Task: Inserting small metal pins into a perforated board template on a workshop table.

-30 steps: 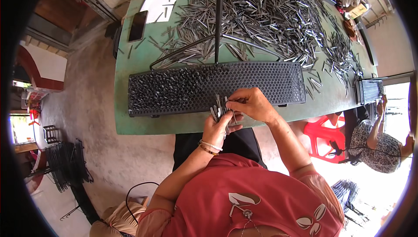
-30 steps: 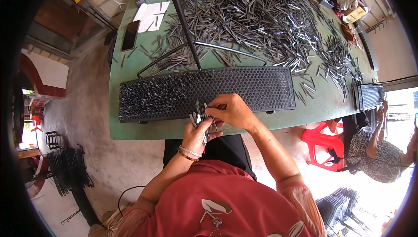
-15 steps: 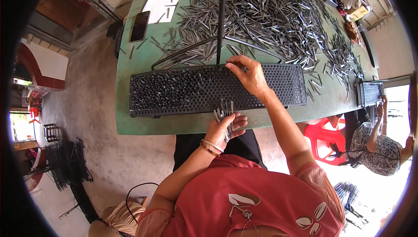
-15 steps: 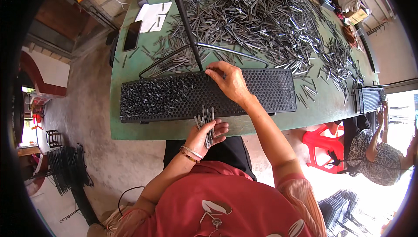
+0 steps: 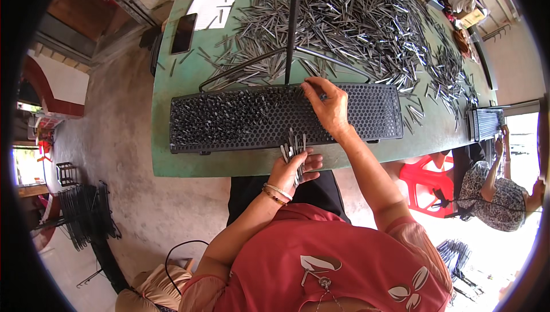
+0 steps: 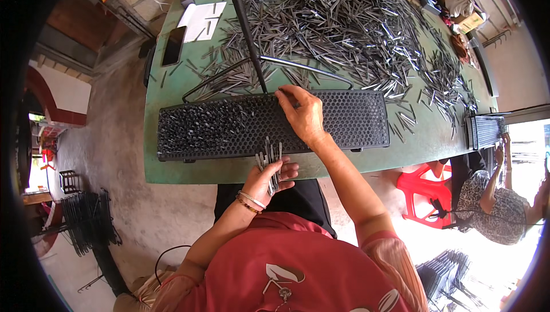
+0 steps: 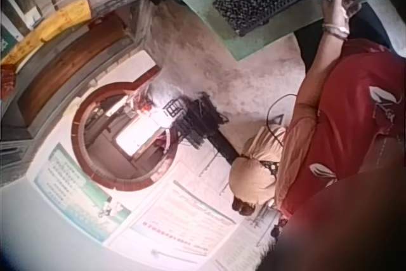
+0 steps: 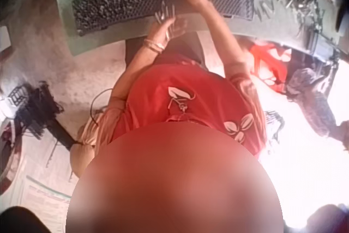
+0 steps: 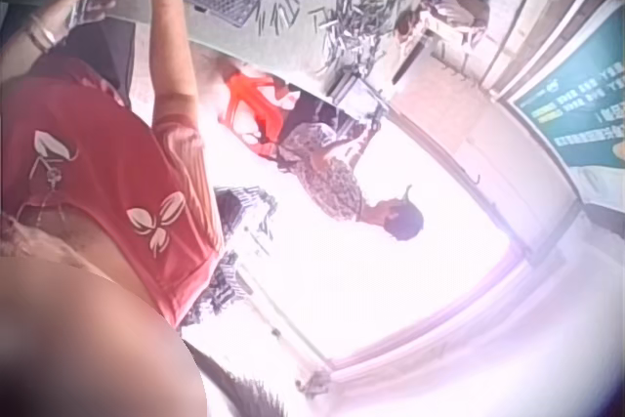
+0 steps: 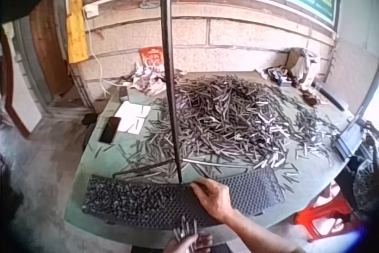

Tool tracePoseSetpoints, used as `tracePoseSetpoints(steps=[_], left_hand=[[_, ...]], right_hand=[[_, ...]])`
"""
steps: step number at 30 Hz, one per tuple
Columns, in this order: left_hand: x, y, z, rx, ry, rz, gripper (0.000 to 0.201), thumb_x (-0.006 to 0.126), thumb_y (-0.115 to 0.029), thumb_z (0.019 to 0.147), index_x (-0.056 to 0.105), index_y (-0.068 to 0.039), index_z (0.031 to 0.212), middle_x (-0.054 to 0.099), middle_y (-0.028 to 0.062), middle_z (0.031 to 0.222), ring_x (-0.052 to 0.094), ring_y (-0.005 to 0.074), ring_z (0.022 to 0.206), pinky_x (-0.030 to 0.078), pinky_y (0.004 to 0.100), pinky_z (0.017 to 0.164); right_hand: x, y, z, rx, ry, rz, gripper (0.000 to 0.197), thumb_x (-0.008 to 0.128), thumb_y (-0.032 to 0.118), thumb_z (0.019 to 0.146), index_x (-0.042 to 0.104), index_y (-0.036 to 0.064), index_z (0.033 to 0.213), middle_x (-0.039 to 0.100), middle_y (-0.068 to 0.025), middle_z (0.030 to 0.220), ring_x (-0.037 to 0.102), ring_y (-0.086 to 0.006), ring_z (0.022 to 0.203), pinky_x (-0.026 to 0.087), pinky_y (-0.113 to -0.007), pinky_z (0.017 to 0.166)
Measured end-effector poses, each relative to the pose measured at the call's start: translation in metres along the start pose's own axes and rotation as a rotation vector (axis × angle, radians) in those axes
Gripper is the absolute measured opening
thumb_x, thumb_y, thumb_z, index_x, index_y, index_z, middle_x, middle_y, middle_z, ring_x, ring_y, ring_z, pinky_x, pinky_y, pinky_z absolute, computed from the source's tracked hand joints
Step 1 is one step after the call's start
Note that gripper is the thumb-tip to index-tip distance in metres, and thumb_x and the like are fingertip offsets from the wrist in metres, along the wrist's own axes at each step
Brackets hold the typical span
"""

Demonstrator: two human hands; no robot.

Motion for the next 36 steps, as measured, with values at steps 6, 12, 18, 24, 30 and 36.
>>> tracePoseSetpoints(steps=[6, 12, 18, 24, 30, 36], left_hand=[[-0.002, 0.002, 0.001, -0.009, 0.011, 0.033, 0.026, 0.052, -0.02, 0.093, 0.056, -0.002, 0.111, 0.065, 0.014, 0.099, 0.065, 0.0212, 0.087, 0.056, 0.0349, 0.07], [-0.004, 0.001, 0.002, 0.001, 0.003, 0.033, 0.026, 0.053, -0.02, 0.092, 0.057, -0.003, 0.111, 0.065, 0.0137, 0.098, 0.065, 0.0209, 0.086, 0.056, 0.0346, 0.07], [0.001, -0.002, -0.003, 0.032, 0.01, 0.111, 0.026, 0.053, -0.022, 0.092, 0.057, -0.004, 0.111, 0.066, 0.0134, 0.096, 0.065, 0.0205, 0.083, 0.056, 0.0341, 0.067], [0.001, -0.001, -0.003, 0.036, 0.015, 0.117, 0.026, 0.051, -0.022, 0.094, 0.056, -0.004, 0.112, 0.066, 0.0119, 0.096, 0.065, 0.0178, 0.081, 0.055, 0.0317, 0.066], [-0.005, 0.002, -0.001, 0.049, 0.003, 0.072, 0.026, 0.052, -0.023, 0.093, 0.056, -0.005, 0.111, 0.066, 0.0118, 0.095, 0.065, 0.0174, 0.08, 0.055, 0.031, 0.064], [0.008, -0.016, -0.005, 0.196, 0.086, 0.068, 0.027, 0.053, -0.024, 0.094, 0.056, -0.004, 0.112, 0.066, 0.0116, 0.095, 0.065, 0.0173, 0.08, 0.055, 0.0297, 0.062]], right_hand=[[0.003, 0.0, -0.005, 0.01, 0.001, 0.015, 0.016, 0.068, 0.009, 0.081, 0.065, 0.0005, 0.095, 0.067, -0.0098, 0.077, 0.065, -0.014, 0.068, 0.05, -0.025, 0.061], [0.008, 0.018, -0.003, -0.213, 0.099, -0.107, 0.016, 0.069, 0.007, 0.078, 0.066, 0.002, 0.094, 0.065, -0.0104, 0.089, 0.065, -0.0221, 0.077, 0.052, -0.03, 0.065], [0.011, 0.026, -0.004, -0.358, 0.118, -0.161, 0.016, 0.069, 0.007, 0.076, 0.067, 0.0026, 0.092, 0.063, -0.0099, 0.092, 0.062, -0.0263, 0.084, 0.051, -0.033, 0.071], [0.008, 0.019, -0.005, -0.331, 0.059, -0.226, 0.017, 0.07, 0.007, 0.074, 0.067, 0.003, 0.09, 0.061, -0.009, 0.09, 0.06, -0.0281, 0.081, 0.049, -0.036, 0.071], [-0.008, 0.035, -0.008, -0.32, -0.011, -0.204, 0.016, 0.071, 0.009, 0.076, 0.068, 0.0023, 0.09, 0.062, -0.0104, 0.094, 0.062, -0.0267, 0.078, 0.051, -0.033, 0.069], [-0.003, 0.031, -0.04, 0.036, 0.514, 0.052, 0.02, 0.069, 0.018, 0.081, 0.068, -0.0019, 0.085, 0.062, -0.0119, 0.076, 0.06, -0.0184, 0.065, 0.046, -0.028, 0.056]])
Point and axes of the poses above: each hand's wrist, its own z-axis towards the middle knuckle, its own x-axis out of the palm, y = z × x, the point moved 8 cm from there along z, towards the middle knuckle
